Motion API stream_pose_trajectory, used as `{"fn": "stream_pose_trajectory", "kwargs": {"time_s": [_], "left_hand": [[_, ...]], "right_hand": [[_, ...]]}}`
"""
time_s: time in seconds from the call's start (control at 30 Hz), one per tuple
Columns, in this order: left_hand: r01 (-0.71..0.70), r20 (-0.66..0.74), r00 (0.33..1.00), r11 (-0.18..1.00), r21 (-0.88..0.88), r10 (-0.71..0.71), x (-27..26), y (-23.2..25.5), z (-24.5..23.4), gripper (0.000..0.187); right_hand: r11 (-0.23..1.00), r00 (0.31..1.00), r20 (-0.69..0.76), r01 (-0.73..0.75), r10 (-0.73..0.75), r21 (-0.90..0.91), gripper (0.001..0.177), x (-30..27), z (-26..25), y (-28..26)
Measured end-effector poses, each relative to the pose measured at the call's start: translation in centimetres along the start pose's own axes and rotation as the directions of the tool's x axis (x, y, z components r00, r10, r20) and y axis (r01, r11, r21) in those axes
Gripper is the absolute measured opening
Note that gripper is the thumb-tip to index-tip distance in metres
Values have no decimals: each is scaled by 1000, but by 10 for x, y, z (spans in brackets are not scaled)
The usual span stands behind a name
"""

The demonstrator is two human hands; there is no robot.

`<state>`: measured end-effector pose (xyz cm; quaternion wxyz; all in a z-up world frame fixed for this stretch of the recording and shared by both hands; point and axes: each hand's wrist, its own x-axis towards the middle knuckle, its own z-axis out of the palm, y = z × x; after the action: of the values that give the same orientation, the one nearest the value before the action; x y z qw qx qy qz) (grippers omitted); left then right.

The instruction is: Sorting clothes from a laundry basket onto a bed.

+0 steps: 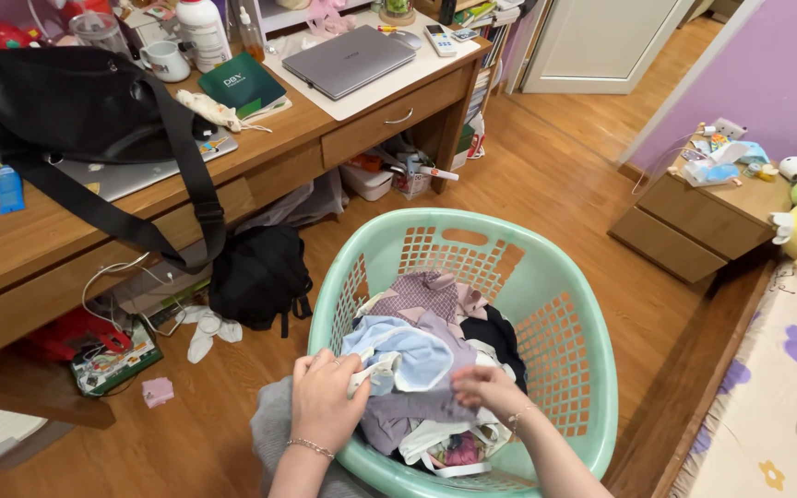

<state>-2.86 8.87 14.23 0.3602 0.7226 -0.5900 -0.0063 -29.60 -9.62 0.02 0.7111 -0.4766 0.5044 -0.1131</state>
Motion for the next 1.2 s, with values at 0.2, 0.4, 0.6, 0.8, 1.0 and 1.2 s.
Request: {"fn": "stream_pose_trajectory", "kwargs": {"time_s": [0.2, 0.4, 0.6, 0.8, 1.0, 1.2], "left_hand": [[-17, -48, 999, 1000, -6, 17, 0, -1, 1, 14], [12, -47, 999, 1000, 1, -12, 0, 0, -1, 19], [196, -59, 977, 971, -137, -205, 14, 18, 17, 28], [123, 201, 979, 849, -514, -20, 76, 139, -4, 23], [227, 436, 772, 440, -869, 462, 62, 263, 16, 15], [461, 422, 484, 186, -868, 767, 35, 348, 35, 11]], "right_hand": [[885, 906, -271, 393, -325, 251, 26, -28, -4, -29], [933, 739, -592, 354, -321, -64, 38, 12, -39, 33], [819, 606, -557, 348, -567, -456, 54, -28, -4, 6], [831, 829, -234, 543, -507, 122, 102, -165, 68, -86], [673, 527, -437, 666, -729, -320, 52, -173, -16, -4], [650, 454, -827, 745, -332, 149, 29, -319, -76, -1]]}}
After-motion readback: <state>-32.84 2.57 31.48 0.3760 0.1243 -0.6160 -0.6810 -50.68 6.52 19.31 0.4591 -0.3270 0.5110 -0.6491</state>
